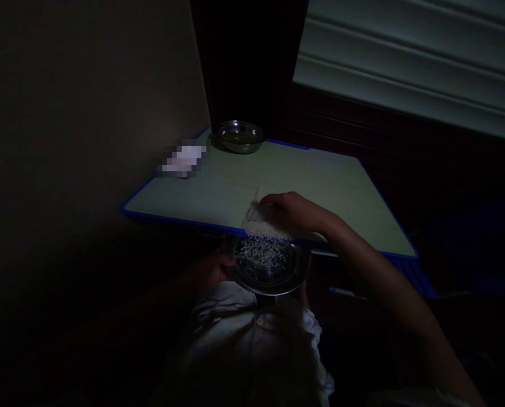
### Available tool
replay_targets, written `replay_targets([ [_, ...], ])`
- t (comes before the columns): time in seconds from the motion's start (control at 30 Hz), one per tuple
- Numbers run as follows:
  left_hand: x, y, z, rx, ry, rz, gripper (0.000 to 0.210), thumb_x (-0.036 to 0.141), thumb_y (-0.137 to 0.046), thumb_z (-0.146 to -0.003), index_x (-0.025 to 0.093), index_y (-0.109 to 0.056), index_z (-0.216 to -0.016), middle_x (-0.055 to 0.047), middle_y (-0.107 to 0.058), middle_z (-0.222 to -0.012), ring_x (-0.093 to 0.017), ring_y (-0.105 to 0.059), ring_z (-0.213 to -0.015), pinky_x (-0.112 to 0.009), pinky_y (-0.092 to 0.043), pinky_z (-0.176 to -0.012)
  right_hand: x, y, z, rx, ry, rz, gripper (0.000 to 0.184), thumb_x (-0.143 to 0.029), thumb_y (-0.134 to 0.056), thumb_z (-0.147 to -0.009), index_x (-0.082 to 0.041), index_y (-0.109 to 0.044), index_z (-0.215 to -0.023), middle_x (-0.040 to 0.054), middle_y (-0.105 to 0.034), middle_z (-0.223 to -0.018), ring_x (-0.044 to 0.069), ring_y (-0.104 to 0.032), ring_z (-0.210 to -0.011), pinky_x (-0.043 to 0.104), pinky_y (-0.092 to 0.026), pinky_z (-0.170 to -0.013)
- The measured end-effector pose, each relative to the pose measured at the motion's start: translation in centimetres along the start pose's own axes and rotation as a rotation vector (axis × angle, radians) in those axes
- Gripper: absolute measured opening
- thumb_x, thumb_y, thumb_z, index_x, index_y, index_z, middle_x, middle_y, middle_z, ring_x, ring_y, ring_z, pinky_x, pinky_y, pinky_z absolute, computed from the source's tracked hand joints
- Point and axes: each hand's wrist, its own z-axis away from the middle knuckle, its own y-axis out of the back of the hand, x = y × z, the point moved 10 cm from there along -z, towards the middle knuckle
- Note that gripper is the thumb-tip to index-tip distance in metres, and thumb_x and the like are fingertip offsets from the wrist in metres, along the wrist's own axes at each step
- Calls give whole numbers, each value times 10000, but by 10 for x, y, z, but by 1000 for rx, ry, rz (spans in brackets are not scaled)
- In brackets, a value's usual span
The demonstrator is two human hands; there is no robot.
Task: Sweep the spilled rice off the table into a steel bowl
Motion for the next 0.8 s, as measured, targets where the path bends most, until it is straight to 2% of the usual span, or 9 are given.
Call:
replay_targets([
  [0.13,3,-2,3,19,-9,-19,536,121,-552,-575,230,-522,-1099,-6,-677,-894,-245,-618,-913,-321,-489,-738,-7,-1,3,-16,9,-1,331,-141,-455,-837,-149,-584,-1141,84,-659,-1024,147,-596,-848,237,-402,-749],
  [0.27,4,-6,2,-17,-12,-26,570,135,-561,-572,211,-510,-1135,-35,-680,-903,-255,-621,-901,-322,-494,-717,-14,-3,8,-37,26,8,349,-123,-449,-831,-143,-574,-1157,87,-661,-1012,144,-600,-826,232,-403,-732],
  [0.43,2,0,-2,6,-18,-6,447,130,-578,-554,216,-555,-992,-12,-685,-812,-237,-635,-831,-317,-496,-696,-21,-1,13,-19,43,13,352,-131,-454,-830,-149,-567,-1163,83,-658,-1012,146,-598,-836,233,-401,-736],
  [0.53,1,0,-2,-1,-17,-7,378,126,-568,-564,206,-563,-933,2,-682,-770,-226,-634,-795,-312,-495,-693,-14,11,15,11,23,10,346,-130,-444,-833,-157,-575,-1152,71,-658,-1007,144,-597,-845,238,-401,-744],
  [0.63,5,-2,-1,-26,-46,-33,387,106,-526,-609,192,-550,-986,9,-684,-824,-222,-625,-819,-304,-489,-692,19,36,17,115,-78,44,363,-103,-436,-823,-146,-573,-1156,77,-668,-947,142,-603,-819,246,-406,-749],
  [0.8,2,-3,-4,-76,-44,-14,476,118,-537,-637,195,-519,-1106,-15,-683,-905,-245,-609,-910,-319,-487,-714,126,75,37,296,-421,106,354,-113,-422,-827,-106,-579,-1144,94,-676,-770,153,-619,-699,258,-438,-696],
])
